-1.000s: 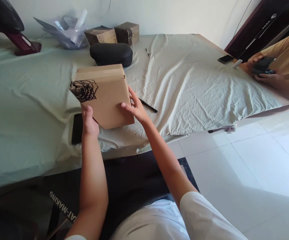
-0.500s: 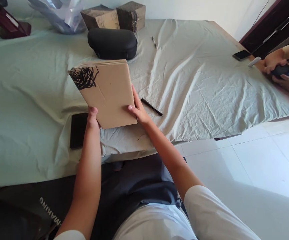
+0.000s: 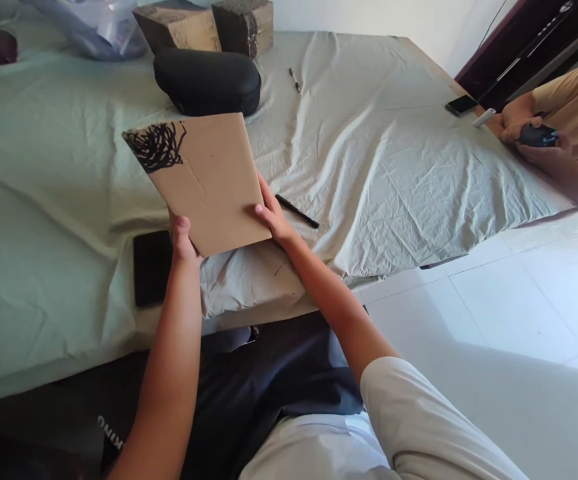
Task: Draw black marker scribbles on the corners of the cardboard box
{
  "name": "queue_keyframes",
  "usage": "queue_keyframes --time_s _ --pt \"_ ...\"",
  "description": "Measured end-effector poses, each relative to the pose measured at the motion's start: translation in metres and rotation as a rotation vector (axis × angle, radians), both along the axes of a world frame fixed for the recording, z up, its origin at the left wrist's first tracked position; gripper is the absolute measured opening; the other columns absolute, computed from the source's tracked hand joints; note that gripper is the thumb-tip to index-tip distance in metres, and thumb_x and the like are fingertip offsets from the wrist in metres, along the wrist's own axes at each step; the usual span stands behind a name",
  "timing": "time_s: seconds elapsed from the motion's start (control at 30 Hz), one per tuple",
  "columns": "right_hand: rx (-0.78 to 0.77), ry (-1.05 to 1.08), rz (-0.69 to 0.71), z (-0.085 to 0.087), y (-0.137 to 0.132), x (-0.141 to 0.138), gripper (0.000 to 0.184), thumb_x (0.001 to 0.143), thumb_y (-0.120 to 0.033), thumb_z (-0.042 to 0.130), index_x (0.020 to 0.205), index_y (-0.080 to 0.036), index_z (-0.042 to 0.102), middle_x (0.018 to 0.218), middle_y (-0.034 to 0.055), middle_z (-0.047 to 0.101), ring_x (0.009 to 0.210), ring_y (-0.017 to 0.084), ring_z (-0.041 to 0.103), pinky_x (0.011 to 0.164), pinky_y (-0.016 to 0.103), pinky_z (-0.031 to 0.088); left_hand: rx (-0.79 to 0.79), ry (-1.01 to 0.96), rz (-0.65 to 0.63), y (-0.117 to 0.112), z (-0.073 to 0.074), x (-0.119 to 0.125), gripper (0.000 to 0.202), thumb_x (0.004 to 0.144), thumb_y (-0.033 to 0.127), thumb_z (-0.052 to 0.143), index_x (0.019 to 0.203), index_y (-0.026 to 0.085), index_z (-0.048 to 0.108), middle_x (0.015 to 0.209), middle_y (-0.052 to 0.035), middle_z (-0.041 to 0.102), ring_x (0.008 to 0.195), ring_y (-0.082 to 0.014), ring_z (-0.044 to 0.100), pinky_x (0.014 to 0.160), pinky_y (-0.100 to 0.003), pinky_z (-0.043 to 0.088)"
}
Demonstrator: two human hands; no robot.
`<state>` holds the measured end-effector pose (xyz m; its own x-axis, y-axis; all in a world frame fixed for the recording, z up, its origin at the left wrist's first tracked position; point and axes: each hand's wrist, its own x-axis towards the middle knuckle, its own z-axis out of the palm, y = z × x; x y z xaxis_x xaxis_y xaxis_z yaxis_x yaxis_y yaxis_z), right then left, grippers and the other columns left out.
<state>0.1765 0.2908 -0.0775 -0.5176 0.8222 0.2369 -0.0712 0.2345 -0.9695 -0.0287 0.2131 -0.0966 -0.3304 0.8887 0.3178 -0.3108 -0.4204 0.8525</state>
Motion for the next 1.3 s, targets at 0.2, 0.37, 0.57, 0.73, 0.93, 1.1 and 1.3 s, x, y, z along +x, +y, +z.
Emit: queue_keyframes --time_s 0.2,0.37,0.57,0.73,0.93,1.1,1.3 --pt "-0.026 0.129 -0.005 0.002 -0.002 0.000 0.123 0.075 -0.101 0.057 0.169 -0.024 0.039 0.183 0.0123 0.039 0.171 0.043 0.032 0.138 0.063 0.034 -0.014 0.020 0.026 0.000 0.007 0.004 0.113 0.070 0.081 0.083 0.167 0.036 0.046 0.166 -0.0133 0.056 0.154 -0.0386 0.055 0.127 -0.056 0.046" --pt "-0.048 0.169 0.000 0.003 -0.005 -0.001 0.124 0.076 -0.099 0.061 0.171 -0.023 0.038 0.184 0.0137 0.037 0.171 0.043 0.031 0.139 0.062 0.032 -0.040 0.001 0.019 -0.003 0.009 0.006 0.112 0.069 0.079 0.083 0.165 0.036 0.046 0.163 -0.0147 0.058 0.151 -0.0395 0.057 0.125 -0.058 0.047" --pt "0.000 0.107 -0.031 0.001 -0.006 0.000 0.127 0.072 -0.104 0.058 0.170 -0.026 0.041 0.182 0.0132 0.041 0.168 0.043 0.036 0.134 0.062 0.040 0.001 0.011 0.032 -0.002 0.008 0.007 0.093 0.078 0.072 0.079 0.158 0.035 0.052 0.159 -0.0131 0.061 0.147 -0.0363 0.059 0.119 -0.053 0.052" --pt "0.046 0.090 -0.051 -0.006 0.005 -0.003 0.125 0.077 -0.104 0.051 0.171 -0.023 0.039 0.180 0.0161 0.042 0.160 0.040 0.047 0.131 0.058 0.043 0.027 0.012 0.030 0.004 0.006 0.006 0.095 0.076 0.073 0.078 0.157 0.034 0.048 0.159 -0.0128 0.058 0.146 -0.0358 0.058 0.117 -0.052 0.052" --pt "0.192 -0.132 -0.385 0.019 -0.049 0.036 0.087 0.091 -0.078 0.071 0.158 -0.026 0.053 0.160 0.0175 0.060 0.129 0.030 0.067 0.105 0.047 0.060 0.021 0.030 0.069 0.001 0.008 0.005 0.105 0.074 0.073 0.080 0.162 0.033 0.040 0.163 -0.0130 0.055 0.149 -0.0370 0.054 0.116 -0.050 0.051" --pt "0.549 -0.354 -0.151 0.006 -0.177 0.111 0.020 0.106 -0.029 0.061 0.090 -0.023 0.070 0.071 0.0006 0.064 0.063 0.017 0.060 0.063 0.032 0.050 0.067 -0.019 0.058 0.003 0.006 0.005 0.102 0.073 0.068 0.082 0.159 0.029 0.043 0.157 -0.0140 0.059 0.143 -0.0349 0.058 0.112 -0.050 0.054" --pt "0.398 -0.989 -0.079 -0.041 -0.207 0.157 0.026 0.102 -0.024 0.062 0.119 -0.016 0.080 0.120 0.0179 0.084 0.115 0.033 0.078 0.105 0.048 0.060 0.072 0.041 0.057 0.006 0.006 0.004 0.100 0.076 0.078 0.078 0.159 0.032 0.044 0.155 -0.0130 0.061 0.142 -0.0339 0.060 0.112 -0.051 0.054"
